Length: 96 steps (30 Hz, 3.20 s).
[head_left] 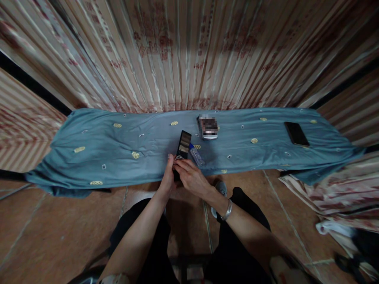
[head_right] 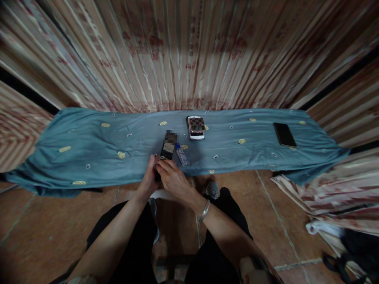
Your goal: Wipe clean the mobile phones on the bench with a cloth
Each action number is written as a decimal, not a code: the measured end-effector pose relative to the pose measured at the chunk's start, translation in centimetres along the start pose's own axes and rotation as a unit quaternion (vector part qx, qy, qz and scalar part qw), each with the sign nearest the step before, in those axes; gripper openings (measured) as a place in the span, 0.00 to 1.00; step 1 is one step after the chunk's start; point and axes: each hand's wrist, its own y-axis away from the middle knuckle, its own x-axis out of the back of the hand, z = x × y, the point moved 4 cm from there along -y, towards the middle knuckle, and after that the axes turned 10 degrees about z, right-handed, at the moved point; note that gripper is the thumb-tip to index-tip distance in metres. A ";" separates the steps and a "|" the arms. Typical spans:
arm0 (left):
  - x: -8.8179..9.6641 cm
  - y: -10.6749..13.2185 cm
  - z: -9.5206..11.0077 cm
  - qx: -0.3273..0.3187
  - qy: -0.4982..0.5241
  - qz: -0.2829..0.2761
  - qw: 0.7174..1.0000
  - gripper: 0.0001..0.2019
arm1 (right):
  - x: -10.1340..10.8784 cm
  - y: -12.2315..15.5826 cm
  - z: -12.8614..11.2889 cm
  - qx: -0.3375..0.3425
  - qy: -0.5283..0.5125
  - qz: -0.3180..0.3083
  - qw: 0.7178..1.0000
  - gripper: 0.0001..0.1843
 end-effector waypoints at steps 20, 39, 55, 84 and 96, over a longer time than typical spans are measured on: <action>-1.8 1.9 2.6 0.098 0.043 0.043 0.993 0.28 | -0.6 0.6 -1.1 0.045 -0.006 -0.019 0.999 0.16; -1.1 1.3 4.1 0.038 0.042 0.023 0.998 0.32 | 0.5 1.0 -0.6 0.045 -0.016 -0.016 0.999 0.19; -1.5 1.5 3.9 0.039 0.041 -0.004 0.998 0.30 | 1.2 0.7 1.2 -0.031 -0.037 0.068 0.996 0.17; -2.4 1.8 1.2 0.027 0.029 -0.008 0.999 0.17 | 0.5 0.0 4.7 -0.109 -0.018 0.056 0.992 0.21; -2.4 2.0 0.6 0.012 0.030 0.024 0.999 0.16 | 0.1 -1.2 3.1 -0.093 -0.005 0.050 0.994 0.20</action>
